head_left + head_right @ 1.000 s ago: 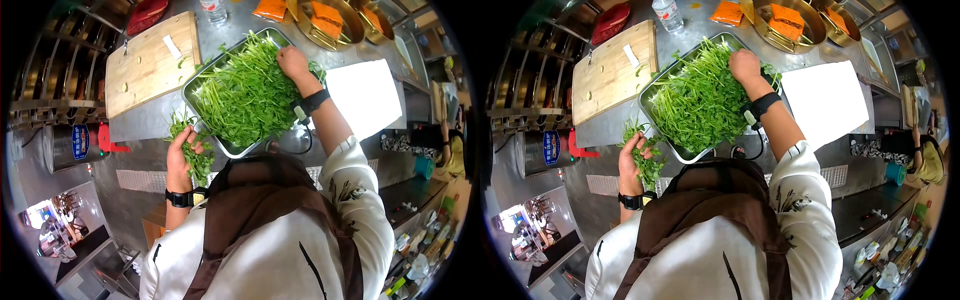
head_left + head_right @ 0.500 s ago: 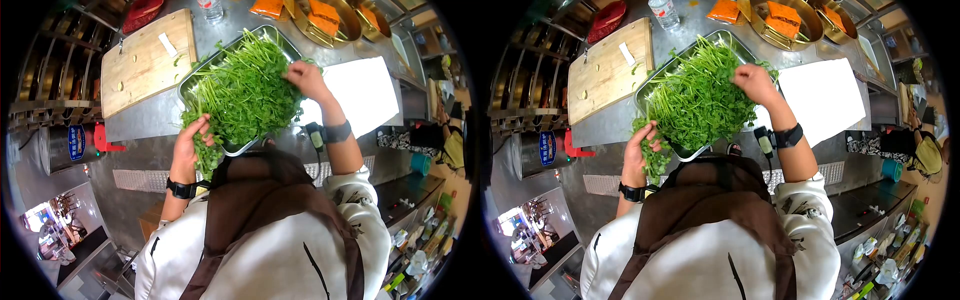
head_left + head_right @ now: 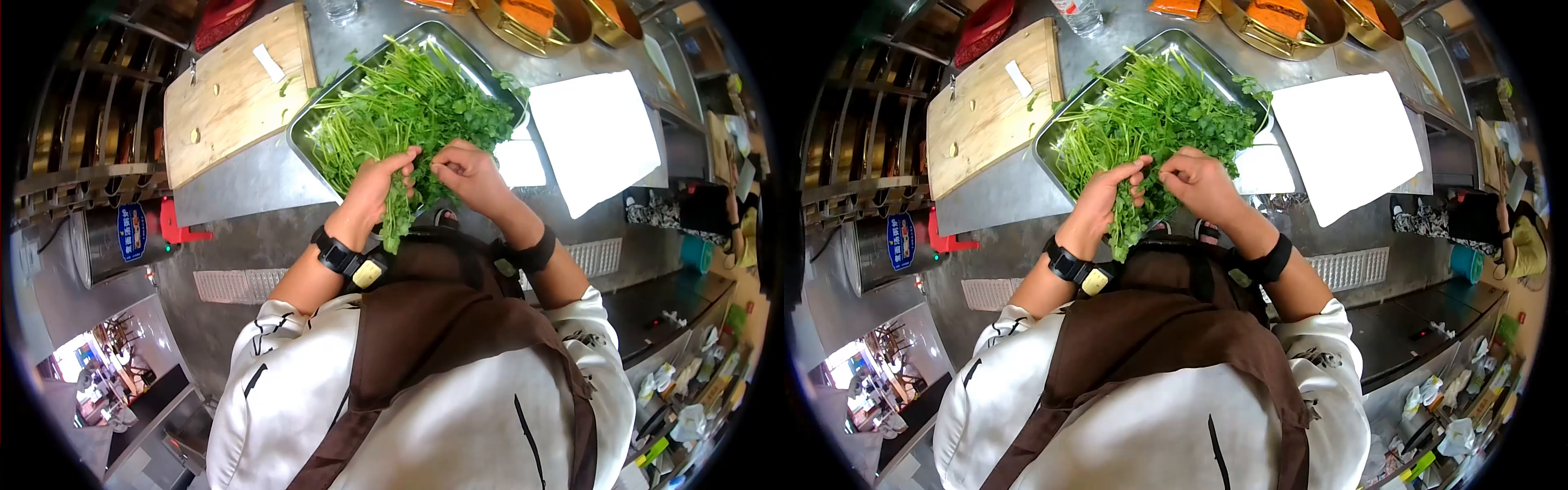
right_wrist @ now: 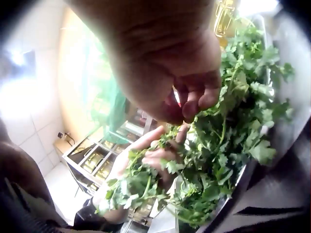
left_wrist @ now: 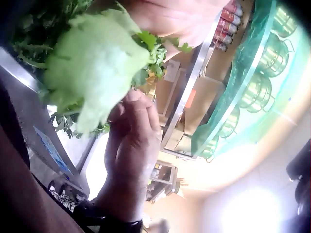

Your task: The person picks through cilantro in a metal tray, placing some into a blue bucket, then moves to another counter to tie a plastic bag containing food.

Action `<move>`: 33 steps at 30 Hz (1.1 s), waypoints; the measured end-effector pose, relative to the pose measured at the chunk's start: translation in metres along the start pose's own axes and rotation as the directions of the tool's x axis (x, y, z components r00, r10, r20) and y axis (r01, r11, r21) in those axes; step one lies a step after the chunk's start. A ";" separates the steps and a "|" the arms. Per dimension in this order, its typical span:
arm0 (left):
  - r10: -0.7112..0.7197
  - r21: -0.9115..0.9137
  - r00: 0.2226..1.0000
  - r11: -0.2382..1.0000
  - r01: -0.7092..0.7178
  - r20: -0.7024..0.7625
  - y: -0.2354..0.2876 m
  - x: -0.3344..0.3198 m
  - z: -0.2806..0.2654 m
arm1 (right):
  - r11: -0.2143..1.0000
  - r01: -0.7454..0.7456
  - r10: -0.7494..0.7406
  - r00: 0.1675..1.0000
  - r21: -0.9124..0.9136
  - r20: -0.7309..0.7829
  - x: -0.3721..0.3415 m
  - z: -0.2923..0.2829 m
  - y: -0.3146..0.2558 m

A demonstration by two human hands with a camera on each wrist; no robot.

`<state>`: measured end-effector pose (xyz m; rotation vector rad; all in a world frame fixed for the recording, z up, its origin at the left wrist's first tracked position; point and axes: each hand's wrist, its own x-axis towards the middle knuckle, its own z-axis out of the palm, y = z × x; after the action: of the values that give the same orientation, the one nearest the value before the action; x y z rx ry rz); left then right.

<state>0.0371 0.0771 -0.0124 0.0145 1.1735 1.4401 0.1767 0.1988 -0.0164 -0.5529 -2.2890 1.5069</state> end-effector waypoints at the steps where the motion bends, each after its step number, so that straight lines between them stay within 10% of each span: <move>1: -0.036 0.064 0.999 0.997 0.039 -0.040 0.002 0.004 0.003 | 0.998 0.049 -0.049 0.999 -0.044 -0.002 0.000 0.003 -0.002; 10: 0.076 0.094 0.985 0.994 -0.062 -0.152 -0.002 0.015 0.011 | 0.920 0.230 -0.223 0.973 -0.316 0.058 -0.001 0.003 -0.012; 14: 0.039 0.109 0.996 0.994 -0.031 -0.078 0.001 0.007 0.007 | 0.886 0.271 -0.361 0.913 -0.377 -0.192 0.024 0.000 0.000; 19: 0.091 0.144 0.985 0.987 -0.070 -0.144 -0.002 0.010 -0.001 | 0.761 0.389 -0.438 0.898 -0.518 0.032 0.051 0.006 0.034; 33: 0.246 0.068 0.956 0.969 -0.238 -0.158 0.002 -0.011 -0.008 | 0.864 0.248 -0.295 0.955 -0.437 -0.041 0.069 0.041 0.045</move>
<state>0.0341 0.0642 -0.0080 0.0760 1.3796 1.6529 0.1033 0.2172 -0.0685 -0.3838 -2.4950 0.8221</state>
